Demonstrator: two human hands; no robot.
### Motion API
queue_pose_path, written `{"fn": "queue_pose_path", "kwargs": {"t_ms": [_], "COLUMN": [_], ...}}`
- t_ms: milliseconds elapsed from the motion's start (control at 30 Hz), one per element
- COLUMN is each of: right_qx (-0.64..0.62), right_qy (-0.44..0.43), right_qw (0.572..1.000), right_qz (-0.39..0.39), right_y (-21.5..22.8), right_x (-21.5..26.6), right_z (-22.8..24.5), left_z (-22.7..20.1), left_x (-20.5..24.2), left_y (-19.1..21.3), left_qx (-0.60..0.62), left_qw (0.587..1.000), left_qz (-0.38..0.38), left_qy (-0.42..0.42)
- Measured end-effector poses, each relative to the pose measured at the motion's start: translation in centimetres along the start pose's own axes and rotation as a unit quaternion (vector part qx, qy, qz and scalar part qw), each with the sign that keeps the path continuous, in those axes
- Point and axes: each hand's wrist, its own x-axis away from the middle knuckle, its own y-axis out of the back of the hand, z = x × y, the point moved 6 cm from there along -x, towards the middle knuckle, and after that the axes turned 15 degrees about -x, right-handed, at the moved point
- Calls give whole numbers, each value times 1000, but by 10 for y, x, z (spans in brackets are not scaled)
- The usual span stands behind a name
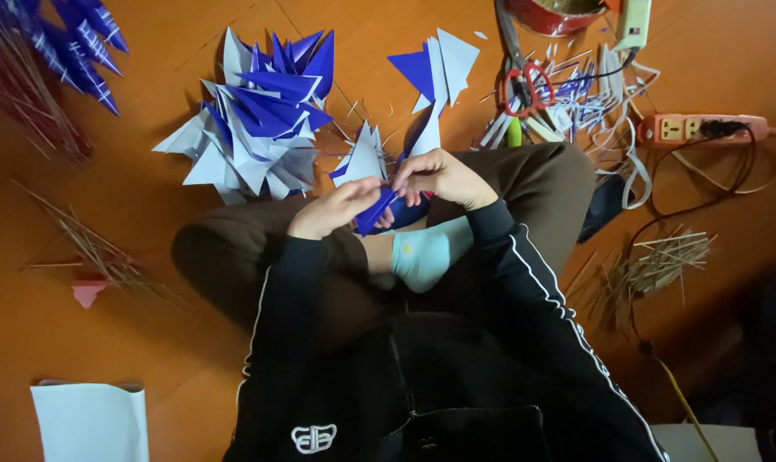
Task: Assembling decorative paper arrows by folding paper triangles and attaching them to wooden sticks using glue.
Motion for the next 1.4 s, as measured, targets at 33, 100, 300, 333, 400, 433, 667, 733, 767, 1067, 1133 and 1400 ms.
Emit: {"fn": "queue_pose_path", "kwargs": {"t_ms": [33,100,300,333,400,433,667,733,767,1067,1133,1400], "right_qx": [-2,20,4,7,-7,-4,-16,2,5,26,20,-22], "right_qy": [-1,-19,33,34,27,30,31,37,50,78,80,94], "right_qw": [1000,999,999,999,990,990,970,970,968,969,966,958], "right_qz": [-1,30,-42,-41,-136,-134,-240,-242,-246,-234,-245,-271], "right_y": [0,-4,4,-2,-3,-4,-8,-10,-10,-26,-28,-5], "right_x": [-1,-2,-7,-8,-7,-10,-16,-16,-16,-11,-9,-14], "right_z": [-1,-4,3,4,5,-4,-21,-18,-16,1,5,-21], "left_z": [12,34,39,46,62,63,59,51,48,20,18,21], "left_x": [-8,-24,-25,-28,-37,-39,-43,-42,-41,-32,-32,-34], "left_y": [3,-4,2,1,5,4,-3,-3,-3,-6,-7,-11], "left_qx": [1,-28,-2,-3,-19,-20,-124,-137,-151,-214,-210,-218], "left_qw": [1000,993,999,999,1000,1000,991,989,987,969,970,967], "left_qz": [0,109,43,42,-6,-7,-41,-54,-61,-104,-106,-113], "left_qy": [2,-20,-2,-5,6,2,-3,-7,-16,-63,-64,-66]}}
